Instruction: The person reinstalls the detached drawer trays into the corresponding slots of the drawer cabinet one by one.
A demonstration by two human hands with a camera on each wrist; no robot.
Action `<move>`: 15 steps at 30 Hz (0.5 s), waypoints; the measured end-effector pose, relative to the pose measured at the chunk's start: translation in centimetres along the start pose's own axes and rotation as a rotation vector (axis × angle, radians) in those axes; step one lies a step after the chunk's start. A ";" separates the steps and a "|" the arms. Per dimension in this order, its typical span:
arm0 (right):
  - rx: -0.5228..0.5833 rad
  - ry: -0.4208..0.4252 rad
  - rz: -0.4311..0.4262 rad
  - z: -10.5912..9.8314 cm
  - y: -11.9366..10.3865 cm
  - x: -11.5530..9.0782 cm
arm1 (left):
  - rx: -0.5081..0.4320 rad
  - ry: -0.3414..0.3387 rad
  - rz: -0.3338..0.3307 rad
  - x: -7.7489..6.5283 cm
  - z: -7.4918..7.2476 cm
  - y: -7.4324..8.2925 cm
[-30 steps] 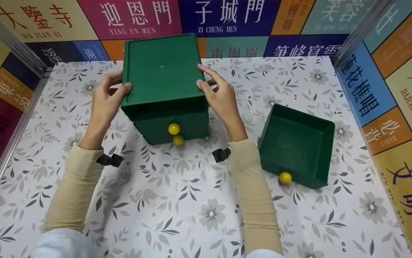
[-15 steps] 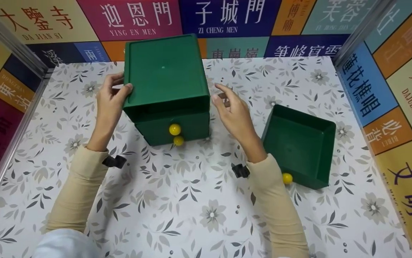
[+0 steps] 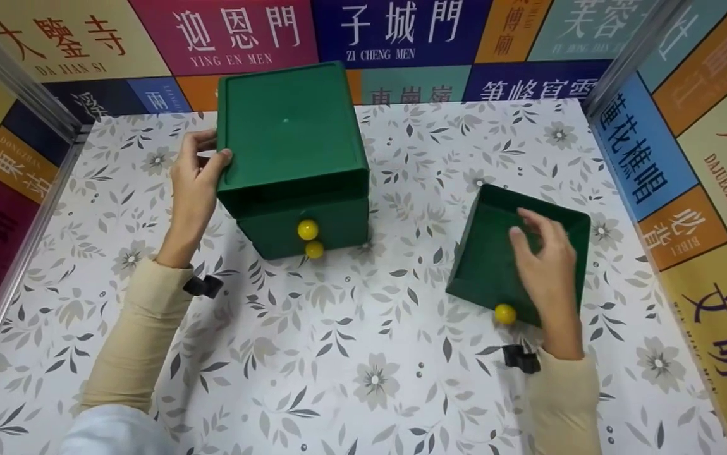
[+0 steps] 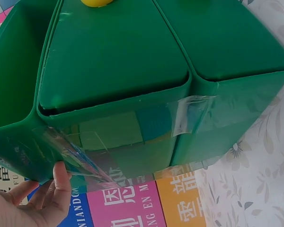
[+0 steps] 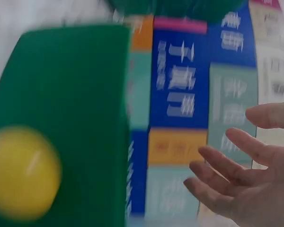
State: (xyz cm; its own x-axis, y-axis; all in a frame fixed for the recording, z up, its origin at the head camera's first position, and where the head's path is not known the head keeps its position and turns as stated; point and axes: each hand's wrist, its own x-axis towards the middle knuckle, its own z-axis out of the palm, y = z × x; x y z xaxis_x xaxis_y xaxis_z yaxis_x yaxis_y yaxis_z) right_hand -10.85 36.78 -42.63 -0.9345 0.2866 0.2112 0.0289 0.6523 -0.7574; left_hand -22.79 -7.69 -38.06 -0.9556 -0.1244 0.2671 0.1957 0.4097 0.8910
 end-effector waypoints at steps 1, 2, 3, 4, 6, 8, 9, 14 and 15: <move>-0.023 0.020 0.051 -0.6 0.7 -0.2 | 0.000 0.002 -0.002 0.0 0.0 0.0; -0.052 0.028 0.101 -1.2 1.5 -0.3 | 0.000 0.004 -0.002 0.0 0.0 0.0; -0.076 0.033 0.152 -1.7 2.1 -0.5 | 0.000 0.007 -0.003 0.0 0.0 0.1; -0.100 0.021 0.206 -2.2 2.7 -0.6 | 0.001 0.009 -0.004 0.1 0.0 0.1; -0.121 -0.010 0.302 -3.0 4.0 -0.7 | 0.001 0.012 -0.006 0.1 0.0 0.1; -0.140 -0.068 0.378 -3.7 5.1 -0.9 | 0.000 0.014 -0.008 0.2 0.1 0.1; -0.144 -0.098 0.408 -3.9 5.6 -1.0 | 0.000 0.015 -0.010 0.2 0.1 0.1; -0.118 -0.186 0.529 -4.2 7.7 -1.9 | 0.011 0.015 -0.012 0.3 0.4 0.1; -0.100 -0.195 0.556 -4.2 8.1 -2.1 | 0.011 0.015 -0.012 0.3 0.4 0.1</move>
State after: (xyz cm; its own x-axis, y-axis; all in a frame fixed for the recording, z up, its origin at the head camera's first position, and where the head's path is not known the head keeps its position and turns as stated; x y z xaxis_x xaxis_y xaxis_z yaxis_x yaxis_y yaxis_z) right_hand -7.12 44.43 -46.60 -0.8172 0.4761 -0.3248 0.5568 0.5067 -0.6582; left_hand -23.16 -7.28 -38.04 -0.9544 -0.1425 0.2623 0.1820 0.4185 0.8898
